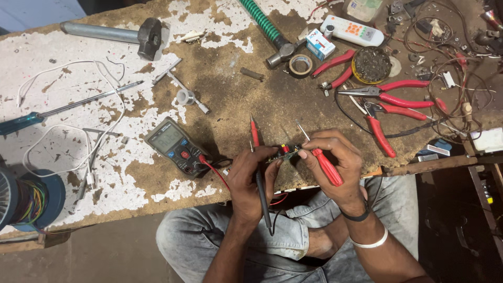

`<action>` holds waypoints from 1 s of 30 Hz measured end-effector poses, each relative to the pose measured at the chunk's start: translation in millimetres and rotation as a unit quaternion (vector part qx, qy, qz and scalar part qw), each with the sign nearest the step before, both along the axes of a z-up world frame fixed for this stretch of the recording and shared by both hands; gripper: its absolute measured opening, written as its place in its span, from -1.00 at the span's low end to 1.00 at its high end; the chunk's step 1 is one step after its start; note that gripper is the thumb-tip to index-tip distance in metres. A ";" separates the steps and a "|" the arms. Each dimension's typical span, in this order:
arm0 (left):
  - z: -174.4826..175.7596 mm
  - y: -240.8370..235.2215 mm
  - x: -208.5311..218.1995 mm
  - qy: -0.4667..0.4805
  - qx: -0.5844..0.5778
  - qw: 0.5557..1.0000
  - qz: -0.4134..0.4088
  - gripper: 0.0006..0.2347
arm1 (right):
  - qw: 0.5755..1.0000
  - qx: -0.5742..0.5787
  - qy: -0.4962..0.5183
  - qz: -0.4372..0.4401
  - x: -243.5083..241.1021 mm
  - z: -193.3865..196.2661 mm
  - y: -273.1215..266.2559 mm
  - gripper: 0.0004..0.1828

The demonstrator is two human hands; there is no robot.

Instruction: The person uses a screwdriver to scrape and clean traces on a green circuit board, then uses multimeter probes to test continuity at various points. The person flips the board over to inspect the other side and continues testing with the probes.

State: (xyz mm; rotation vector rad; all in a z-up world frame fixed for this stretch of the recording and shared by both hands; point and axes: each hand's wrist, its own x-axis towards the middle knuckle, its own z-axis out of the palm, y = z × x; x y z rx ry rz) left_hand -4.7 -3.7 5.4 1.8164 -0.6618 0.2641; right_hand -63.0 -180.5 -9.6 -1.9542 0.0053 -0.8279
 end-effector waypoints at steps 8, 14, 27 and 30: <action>-1.1 -0.5 -0.8 -0.019 -0.002 1.000 0.003 -0.81 | 1.000 -0.006 -0.003 -0.006 -0.5 2.4 1.0 -0.83; -3.2 -2.8 -6.1 0.020 -0.028 0.999 0.024 -0.73 | 0.999 0.013 -0.006 -0.039 -2.3 1.6 1.0 -0.84; -18.0 -3.4 -7.7 -0.018 -0.102 0.993 0.049 -0.48 | 0.992 0.094 0.001 -0.084 -8.4 -8.7 -6.3 -0.84; -33.2 0.0 -8.9 -0.015 -0.097 0.993 0.067 -0.33 | 0.986 0.142 -0.002 -0.082 -9.1 -6.9 -7.6 -0.85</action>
